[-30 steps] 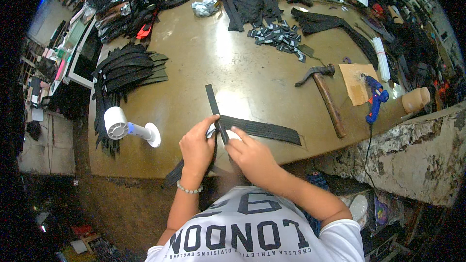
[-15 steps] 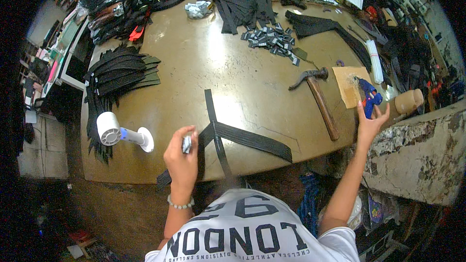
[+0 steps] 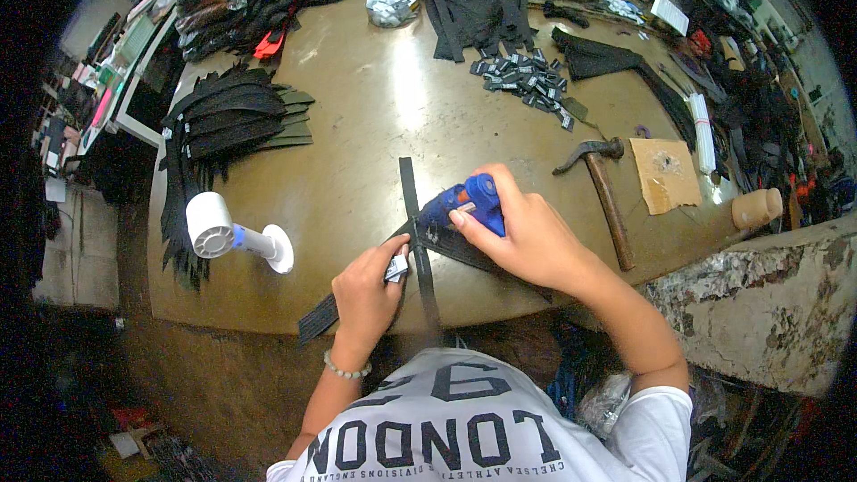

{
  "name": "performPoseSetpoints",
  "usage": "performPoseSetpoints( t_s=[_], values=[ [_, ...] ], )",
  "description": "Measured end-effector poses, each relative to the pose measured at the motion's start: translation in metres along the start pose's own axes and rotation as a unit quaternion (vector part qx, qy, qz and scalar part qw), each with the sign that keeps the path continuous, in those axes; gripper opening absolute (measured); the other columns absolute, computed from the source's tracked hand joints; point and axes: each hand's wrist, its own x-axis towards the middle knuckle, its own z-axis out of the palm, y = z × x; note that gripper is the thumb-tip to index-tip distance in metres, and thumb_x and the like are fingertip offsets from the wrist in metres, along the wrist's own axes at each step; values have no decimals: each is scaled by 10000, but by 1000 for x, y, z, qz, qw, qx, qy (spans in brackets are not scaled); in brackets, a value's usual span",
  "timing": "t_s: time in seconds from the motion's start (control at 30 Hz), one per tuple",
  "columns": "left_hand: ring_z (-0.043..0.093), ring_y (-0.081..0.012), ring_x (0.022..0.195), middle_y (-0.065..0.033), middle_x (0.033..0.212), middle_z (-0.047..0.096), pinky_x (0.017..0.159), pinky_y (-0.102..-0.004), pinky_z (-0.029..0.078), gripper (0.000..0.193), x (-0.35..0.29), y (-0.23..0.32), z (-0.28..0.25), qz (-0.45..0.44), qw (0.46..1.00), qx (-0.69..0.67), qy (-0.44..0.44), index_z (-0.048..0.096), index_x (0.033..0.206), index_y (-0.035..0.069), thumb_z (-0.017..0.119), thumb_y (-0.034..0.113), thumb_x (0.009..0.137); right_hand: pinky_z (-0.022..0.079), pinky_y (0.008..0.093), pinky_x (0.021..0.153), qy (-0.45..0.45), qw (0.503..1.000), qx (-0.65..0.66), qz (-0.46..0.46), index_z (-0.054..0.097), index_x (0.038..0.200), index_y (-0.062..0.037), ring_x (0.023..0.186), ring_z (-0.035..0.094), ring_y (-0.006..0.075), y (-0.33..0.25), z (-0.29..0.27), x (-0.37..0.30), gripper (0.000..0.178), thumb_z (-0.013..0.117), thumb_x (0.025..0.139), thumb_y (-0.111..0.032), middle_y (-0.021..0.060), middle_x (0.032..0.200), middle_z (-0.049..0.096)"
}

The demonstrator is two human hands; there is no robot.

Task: The person repeatedly assembles black straps by applying hot glue with a glue gun, attaching small rectangular tags, and pressing them into place. The person works one strap at a time, moving completed units aside and picking up new straps from a pile on the table.

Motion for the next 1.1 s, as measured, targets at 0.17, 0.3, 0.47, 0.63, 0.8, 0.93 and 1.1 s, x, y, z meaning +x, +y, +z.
performPoseSetpoints(
  t_s=[0.17,0.3,0.47,0.63,0.8,0.93,1.1],
  values=[
    [627,-253,672,-57,752,606,567,-373,484,322,-1,-1,1,3,1000,11,1,683,1094,163,686,78,783,514,519,655,-18,999,-43,-8,420,1206,-37,751,654,476,0,3,12,462,636,934,-342,278,816,667],
    [630,-259,676,-55,764,613,564,-378,482,318,-1,-2,3,2,1000,17,-1,680,1090,163,686,80,783,505,527,639,-25,997,-68,-8,412,1209,-29,739,647,485,-6,2,5,473,629,936,-348,288,797,658],
    [629,-262,678,-56,770,614,564,-383,481,310,-1,-2,5,3,1000,18,16,680,1085,164,688,82,786,497,528,627,-64,995,-81,10,410,1218,-36,695,639,481,-12,-1,-15,468,626,936,-341,278,763,650],
    [633,-264,677,-61,758,615,568,-386,480,287,0,-2,5,6,1000,12,21,689,1064,162,695,79,790,501,498,603,-101,993,-52,21,435,1216,-44,668,642,451,-17,-2,-30,465,643,931,-346,251,727,641],
    [636,-279,680,-126,800,661,604,-365,487,150,1,1,1,-15,999,-38,12,708,1037,105,669,163,904,525,360,538,-50,987,139,71,477,1191,-63,624,666,221,21,-23,-54,437,660,934,-365,127,818,659],
    [622,-206,735,-107,892,682,627,-343,495,219,2,-1,-6,-60,975,-213,33,680,1057,43,595,231,981,504,327,732,470,873,18,131,497,1191,-26,810,640,181,104,-62,-62,428,595,984,-387,111,953,638],
    [629,-246,900,-114,1064,614,749,-337,525,442,13,-6,-9,-97,402,-895,-169,497,1234,-2,304,367,1086,488,464,833,354,781,-279,432,573,1197,24,1023,632,451,119,-113,-98,595,440,1007,-524,307,1019,658]
  ],
)
